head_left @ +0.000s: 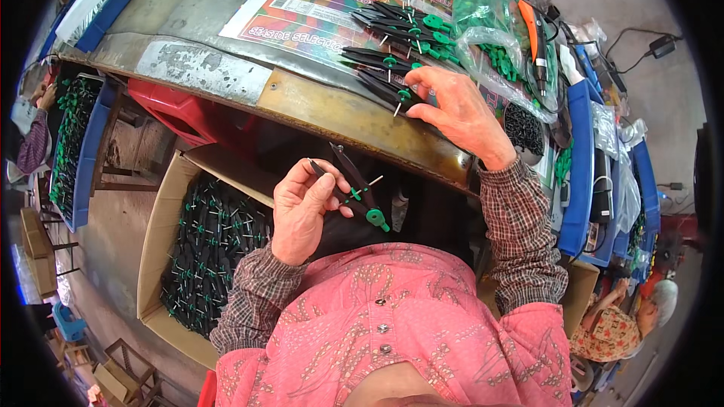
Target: The person assembles small mechanical components by hand, joining green blades and black handles, then applies glue to the assembled components with a glue gun.
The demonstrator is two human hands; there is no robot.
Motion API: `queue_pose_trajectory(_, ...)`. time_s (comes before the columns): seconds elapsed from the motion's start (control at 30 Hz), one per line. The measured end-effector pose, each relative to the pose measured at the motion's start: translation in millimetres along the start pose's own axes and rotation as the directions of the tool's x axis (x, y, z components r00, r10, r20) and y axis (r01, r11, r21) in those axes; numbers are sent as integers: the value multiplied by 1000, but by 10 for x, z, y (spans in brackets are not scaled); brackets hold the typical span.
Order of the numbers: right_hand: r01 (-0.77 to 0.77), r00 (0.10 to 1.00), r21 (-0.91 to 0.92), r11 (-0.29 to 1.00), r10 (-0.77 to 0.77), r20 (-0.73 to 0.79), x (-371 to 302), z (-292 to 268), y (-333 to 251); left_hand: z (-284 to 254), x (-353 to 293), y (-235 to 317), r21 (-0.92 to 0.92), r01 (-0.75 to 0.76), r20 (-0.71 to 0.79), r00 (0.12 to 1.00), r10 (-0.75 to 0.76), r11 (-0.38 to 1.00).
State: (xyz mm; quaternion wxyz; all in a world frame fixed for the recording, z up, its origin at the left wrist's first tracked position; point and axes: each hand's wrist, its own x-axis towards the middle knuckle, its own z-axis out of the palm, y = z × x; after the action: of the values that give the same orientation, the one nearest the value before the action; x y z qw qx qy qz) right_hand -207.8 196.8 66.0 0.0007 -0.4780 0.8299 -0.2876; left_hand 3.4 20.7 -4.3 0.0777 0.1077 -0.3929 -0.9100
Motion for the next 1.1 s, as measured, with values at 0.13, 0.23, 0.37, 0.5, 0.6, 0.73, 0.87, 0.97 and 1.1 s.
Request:
queue_pose_trajectory(0.13,13,1000,3,1000,-13,4,-26,-35,-53,31,-17,30,11,-3,-16,1000,3,1000)
queue_pose_trajectory(0.23,-5,995,-43,999,9,99,-61,-79,-110,24,-33,31,43,11,-21,1000,-10,999)
queue_pose_trajectory(0.37,-54,993,26,998,51,108,-193,-133,-306,52,-44,27,33,16,-37,999,-15,999)
queue_pose_trajectory(0.5,-217,966,189,958,182,186,-362,-137,-741,91,-51,30,43,27,-43,999,-26,999)
queue_pose_trajectory(0.6,-315,931,289,904,235,279,-505,-48,-924,195,-44,23,35,19,-46,999,-17,999)
queue_pose_trajectory(0.73,-319,934,290,902,247,260,-691,128,-995,203,-73,-30,120,-30,57,998,23,992)
queue_pose_trajectory(0.87,-241,963,284,928,192,189,-811,217,-989,223,-131,-64,177,-73,108,993,55,981)
queue_pose_trajectory(0.97,-299,946,363,882,224,235,-839,128,-1008,313,-200,-35,211,-76,80,995,60,975)
queue_pose_trajectory(1.1,-209,978,412,887,186,95,-951,227,-918,390,-248,-60,297,-57,125,992,20,953)
